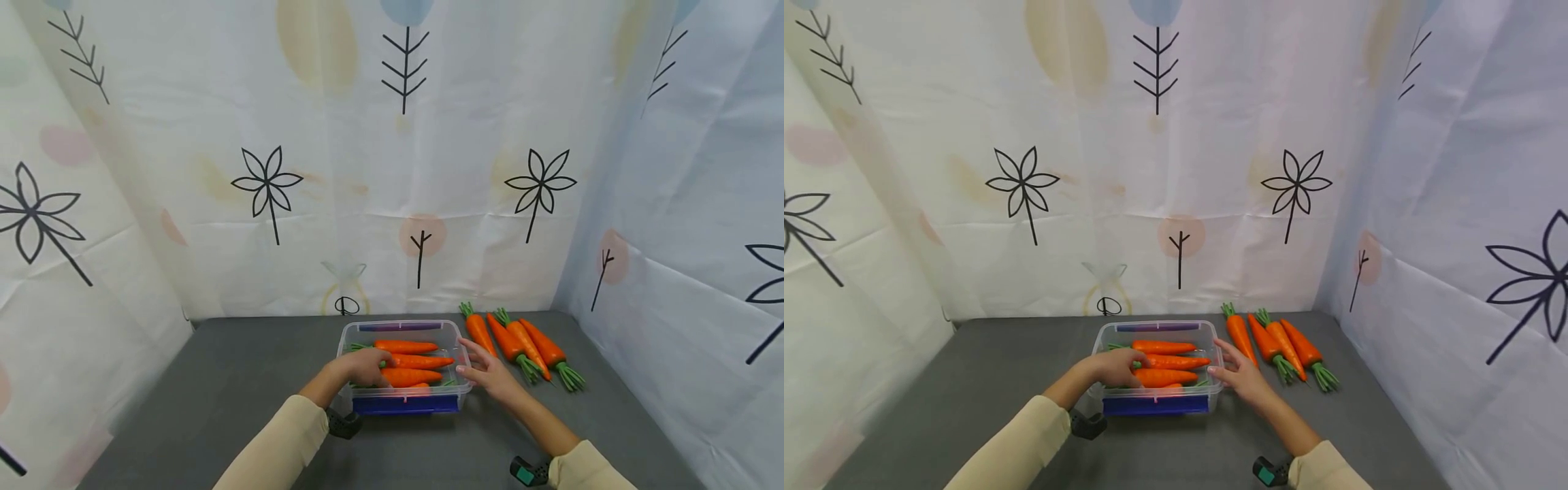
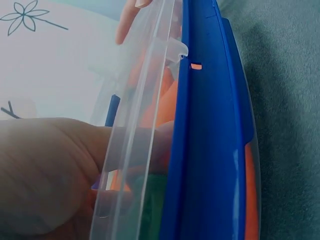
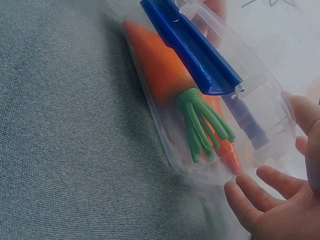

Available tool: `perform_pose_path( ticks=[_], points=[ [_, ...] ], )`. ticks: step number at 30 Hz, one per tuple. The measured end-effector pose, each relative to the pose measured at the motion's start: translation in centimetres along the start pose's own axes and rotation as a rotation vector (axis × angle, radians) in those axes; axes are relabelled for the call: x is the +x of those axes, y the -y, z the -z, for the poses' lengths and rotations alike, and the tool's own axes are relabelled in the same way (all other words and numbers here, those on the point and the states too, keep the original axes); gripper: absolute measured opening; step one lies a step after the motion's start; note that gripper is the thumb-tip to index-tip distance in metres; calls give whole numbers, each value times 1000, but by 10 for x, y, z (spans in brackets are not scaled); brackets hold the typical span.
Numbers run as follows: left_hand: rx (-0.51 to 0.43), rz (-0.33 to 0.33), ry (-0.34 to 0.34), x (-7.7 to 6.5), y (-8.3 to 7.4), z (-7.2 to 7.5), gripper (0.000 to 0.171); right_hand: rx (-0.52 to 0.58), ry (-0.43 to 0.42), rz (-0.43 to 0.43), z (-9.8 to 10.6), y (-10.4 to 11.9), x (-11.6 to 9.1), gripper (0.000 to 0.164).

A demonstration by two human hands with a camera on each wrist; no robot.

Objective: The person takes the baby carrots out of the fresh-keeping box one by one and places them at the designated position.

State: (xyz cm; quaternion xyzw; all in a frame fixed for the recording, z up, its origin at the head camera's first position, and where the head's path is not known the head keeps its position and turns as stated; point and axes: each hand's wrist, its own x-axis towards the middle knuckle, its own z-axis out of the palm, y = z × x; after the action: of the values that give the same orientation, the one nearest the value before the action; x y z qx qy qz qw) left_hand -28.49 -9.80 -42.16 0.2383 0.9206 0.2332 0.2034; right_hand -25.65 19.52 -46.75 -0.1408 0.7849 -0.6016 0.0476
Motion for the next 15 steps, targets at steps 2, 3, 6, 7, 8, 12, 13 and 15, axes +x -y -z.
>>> perform_pose_path(
  ticks=[2, 3, 6, 7, 8, 12, 13, 15],
  points=[
    [40, 11, -32, 0, 2, -1, 41, -2, 1, 1, 0, 0, 0, 63],
    [53, 9, -49, 0, 2, -1, 42, -4, 1, 0, 0, 0, 0, 63],
    [51, -4, -82, -3, 3, 0, 43, -9, 0, 2, 1, 0, 0, 64],
    [43, -12, -91, -4, 3, 1, 42, -11, 0, 2, 1, -1, 0, 64],
    [17, -18, -98, -4, 4, 1, 43, -11, -2, 2, 1, -1, 1, 64],
    [-104, -57, -122, -9, 4, 7, 42, -4, -7, -1, 0, -2, 1, 64],
    [-123, -66, -131, -11, 5, 9, 43, -2, -8, -1, 0, -2, 1, 64],
    [-145, -83, -152, -13, 6, 14, 44, 2, -10, -3, 0, -2, 1, 64]
  ],
)
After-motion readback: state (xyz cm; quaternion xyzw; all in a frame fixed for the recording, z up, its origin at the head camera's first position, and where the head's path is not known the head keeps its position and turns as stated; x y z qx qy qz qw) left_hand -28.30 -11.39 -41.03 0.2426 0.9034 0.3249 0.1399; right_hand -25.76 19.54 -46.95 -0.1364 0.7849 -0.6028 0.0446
